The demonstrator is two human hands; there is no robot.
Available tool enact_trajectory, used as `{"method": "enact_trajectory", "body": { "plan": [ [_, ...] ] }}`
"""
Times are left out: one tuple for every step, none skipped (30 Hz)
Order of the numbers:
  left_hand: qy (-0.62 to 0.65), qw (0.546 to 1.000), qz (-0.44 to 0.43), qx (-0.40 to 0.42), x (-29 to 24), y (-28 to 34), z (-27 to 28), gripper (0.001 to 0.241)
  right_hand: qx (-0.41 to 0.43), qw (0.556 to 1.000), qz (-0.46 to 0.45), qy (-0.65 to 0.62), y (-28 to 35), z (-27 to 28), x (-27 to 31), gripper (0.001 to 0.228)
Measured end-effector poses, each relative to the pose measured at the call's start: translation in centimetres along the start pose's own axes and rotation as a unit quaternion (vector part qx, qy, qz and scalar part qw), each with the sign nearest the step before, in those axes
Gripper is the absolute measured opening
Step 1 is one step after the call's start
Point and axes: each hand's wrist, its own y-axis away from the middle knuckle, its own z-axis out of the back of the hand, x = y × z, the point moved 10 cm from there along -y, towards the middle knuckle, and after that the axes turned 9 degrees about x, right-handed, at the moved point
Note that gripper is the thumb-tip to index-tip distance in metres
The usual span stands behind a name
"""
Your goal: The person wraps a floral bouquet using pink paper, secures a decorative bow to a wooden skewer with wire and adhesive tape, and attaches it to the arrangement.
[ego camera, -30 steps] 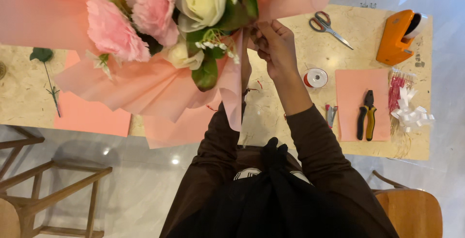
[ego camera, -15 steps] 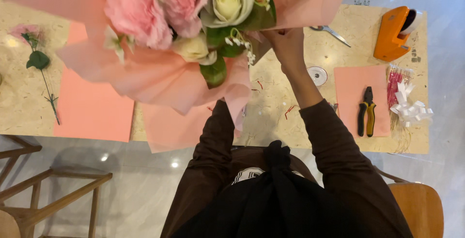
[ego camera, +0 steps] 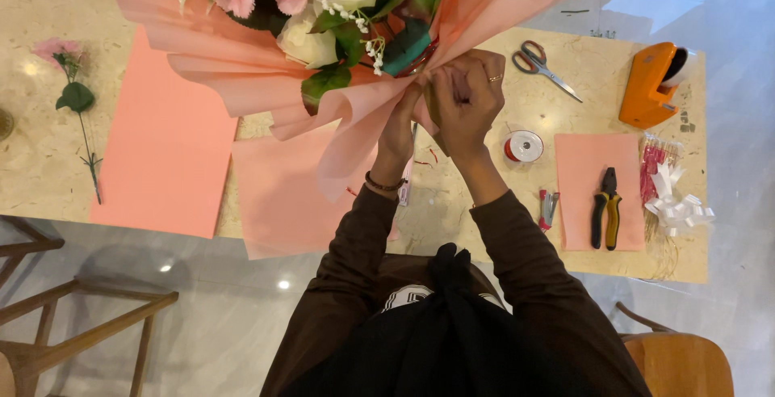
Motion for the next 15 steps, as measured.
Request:
{"method": "enact_trajectory", "body": {
  "plan": [
    [0.000,1.000,-0.002,-0.001,0.4,0.3,0.2,0.035,0.000,1.000,0.001,-0.001,0.0,0.0,0.2,0.016],
    [0.003,1.000,0.000,-0.019,0.9,0.6,0.8,0.036,-0.002,1.000,0.004,0.004,0.1,0.0,0.6,0.016],
    [0.007,0.999,0.002,-0.036,1.4,1.0,1.4,0.038,-0.005,1.000,0.006,0.009,0.2,0.0,0.8,0.016],
    [0.007,0.999,0.003,-0.037,1.5,1.0,1.6,0.038,-0.004,1.000,0.005,0.009,0.2,0.0,0.9,0.016],
    [0.027,0.999,0.018,-0.029,2.0,1.0,1.7,0.040,-0.003,1.000,0.005,0.011,0.2,0.0,1.0,0.018],
    [0.048,0.998,0.034,-0.021,2.5,1.0,1.6,0.042,-0.002,1.000,0.004,0.013,0.2,0.1,1.0,0.020],
    [0.048,0.998,0.035,-0.022,2.0,1.1,1.6,0.042,-0.001,1.000,0.003,0.014,0.1,0.1,1.1,0.020],
    [0.053,0.997,0.036,-0.032,1.5,1.4,1.6,0.047,-0.001,1.000,0.007,0.019,0.1,0.2,1.3,0.018],
    [0.058,0.997,0.037,-0.042,1.1,1.6,1.7,0.052,-0.001,1.000,0.011,0.023,0.1,0.3,1.5,0.018],
    [0.059,0.997,0.036,-0.043,1.2,1.7,2.1,0.052,-0.001,1.000,0.012,0.023,0.1,0.3,1.4,0.018],
    [0.069,0.994,0.073,-0.033,2.0,1.8,2.2,0.053,0.001,1.000,0.011,0.027,0.1,0.2,1.3,0.020],
    [0.080,0.990,0.111,-0.025,2.8,2.1,2.3,0.055,0.003,0.999,0.009,0.031,0.2,0.2,1.2,0.023],
    [0.080,0.990,0.110,-0.026,3.4,1.8,2.4,0.055,0.004,0.999,0.010,0.030,0.2,0.2,1.1,0.023],
    [0.072,0.993,0.091,-0.029,3.5,1.4,2.6,0.061,0.006,0.999,0.015,0.035,0.3,0.2,1.1,0.023],
    [0.064,0.995,0.072,-0.032,3.7,1.0,2.7,0.068,0.008,0.999,0.019,0.040,0.3,0.2,1.0,0.023]
  ]
}}
